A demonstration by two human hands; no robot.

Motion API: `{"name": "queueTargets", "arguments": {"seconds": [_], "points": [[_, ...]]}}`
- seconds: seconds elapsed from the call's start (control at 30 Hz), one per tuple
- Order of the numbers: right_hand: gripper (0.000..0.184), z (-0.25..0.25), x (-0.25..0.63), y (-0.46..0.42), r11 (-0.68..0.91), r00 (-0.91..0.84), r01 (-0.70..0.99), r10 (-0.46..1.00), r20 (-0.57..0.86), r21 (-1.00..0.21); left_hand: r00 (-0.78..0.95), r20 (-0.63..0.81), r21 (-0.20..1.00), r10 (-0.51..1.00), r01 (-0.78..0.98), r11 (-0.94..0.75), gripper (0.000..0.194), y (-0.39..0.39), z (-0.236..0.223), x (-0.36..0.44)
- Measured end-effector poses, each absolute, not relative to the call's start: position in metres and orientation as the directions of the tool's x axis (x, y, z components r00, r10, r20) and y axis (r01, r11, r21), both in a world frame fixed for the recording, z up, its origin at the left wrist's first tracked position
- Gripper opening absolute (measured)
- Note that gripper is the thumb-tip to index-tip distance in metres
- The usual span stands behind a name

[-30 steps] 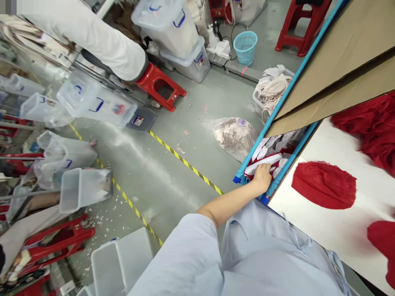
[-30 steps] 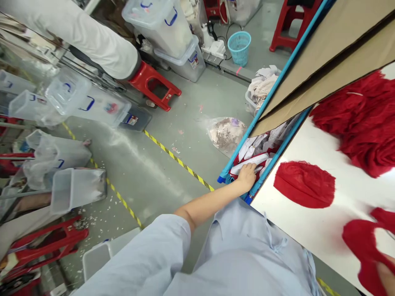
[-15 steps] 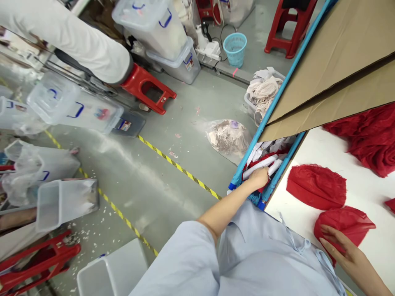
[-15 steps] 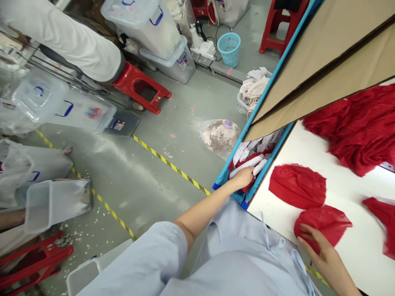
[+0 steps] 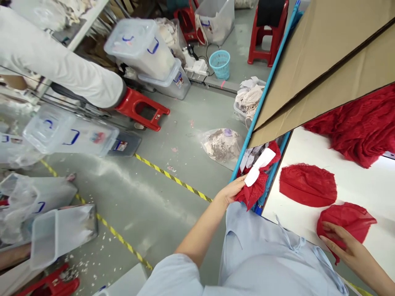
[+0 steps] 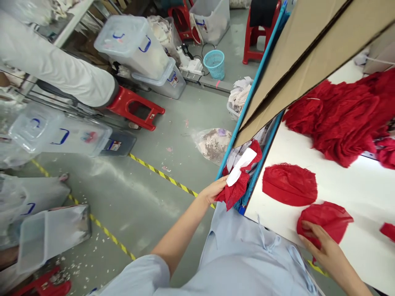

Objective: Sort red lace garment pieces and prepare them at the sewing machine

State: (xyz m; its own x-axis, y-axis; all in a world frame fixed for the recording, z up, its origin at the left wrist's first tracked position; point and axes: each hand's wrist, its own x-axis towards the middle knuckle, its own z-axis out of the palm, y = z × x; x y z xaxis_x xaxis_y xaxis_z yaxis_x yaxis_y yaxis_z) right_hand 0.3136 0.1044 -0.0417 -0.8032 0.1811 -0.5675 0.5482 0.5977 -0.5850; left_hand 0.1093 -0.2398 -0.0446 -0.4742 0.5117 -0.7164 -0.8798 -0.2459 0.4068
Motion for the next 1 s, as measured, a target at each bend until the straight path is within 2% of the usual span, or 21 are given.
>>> {"name": "queueTargets", "arguments": {"seconds": [0.07, 0.13, 0.23, 0.3, 0.37, 0.47, 0.53, 0.6, 0.67, 0.73, 0.87, 1.0], "points": [[0.059, -0.039, 0.314, 0.104, 0.65, -0.819, 0.522, 0.201, -0.537, -0.553, -0.491, -0.715, 0.454, 0.498, -0.868, -0.204, 0.037, -0.238, -0.042, 0.11], [0.064, -0.029, 0.311, 0.1, 0.725, -0.827, 0.499, 0.237, -0.509, -0.474, -0.552, -0.682, 0.568, 0.479, -0.813, -0.127, 0.034, -0.235, -0.037, 0.111], [0.066, -0.002, 0.297, 0.088, 0.836, -0.827, 0.457, 0.274, -0.491, -0.304, -0.695, -0.554, 0.791, 0.458, -0.611, 0.03, 0.03, -0.231, -0.027, 0.11], [0.06, 0.018, 0.282, 0.077, 0.856, -0.846, 0.436, 0.285, -0.45, -0.277, -0.761, -0.45, 0.885, 0.466, -0.449, 0.121, 0.032, -0.227, -0.021, 0.109], [0.054, 0.033, 0.264, 0.062, 0.826, -0.869, 0.448, 0.312, -0.384, -0.341, -0.796, -0.36, 0.933, 0.487, -0.317, 0.173, 0.035, -0.223, -0.014, 0.109], [0.044, 0.044, 0.235, 0.035, 0.64, -0.894, 0.426, 0.191, -0.406, -0.639, -0.815, -0.264, 0.961, 0.515, -0.178, 0.211, 0.041, -0.214, -0.005, 0.112], [0.044, 0.044, 0.217, 0.014, 0.432, -0.888, 0.448, 0.119, -0.443, -0.783, -0.821, -0.216, 0.964, 0.529, -0.091, 0.251, 0.045, -0.206, 0.0, 0.117], [0.059, 0.042, 0.203, -0.005, 0.17, -0.899, 0.436, 0.113, -0.422, -0.884, -0.824, -0.177, 0.946, 0.539, 0.009, 0.324, 0.05, -0.196, 0.004, 0.124], [0.067, 0.04, 0.193, -0.018, -0.087, -0.903, 0.398, 0.139, -0.407, -0.913, -0.816, -0.162, 0.893, 0.556, 0.118, 0.435, 0.054, -0.185, 0.007, 0.134], [0.061, 0.038, 0.189, -0.026, -0.253, -0.897, 0.351, 0.187, -0.402, -0.901, -0.792, -0.176, 0.798, 0.584, 0.232, 0.556, 0.058, -0.174, 0.009, 0.145], [0.044, 0.038, 0.195, -0.024, -0.365, -0.853, 0.32, 0.289, -0.433, -0.874, -0.711, -0.198, 0.603, 0.675, 0.455, 0.656, 0.065, -0.159, 0.01, 0.163], [0.038, 0.04, 0.206, -0.016, -0.419, -0.825, 0.32, 0.318, -0.468, -0.849, -0.657, -0.171, 0.501, 0.734, 0.584, 0.639, 0.067, -0.153, 0.008, 0.17]]}}
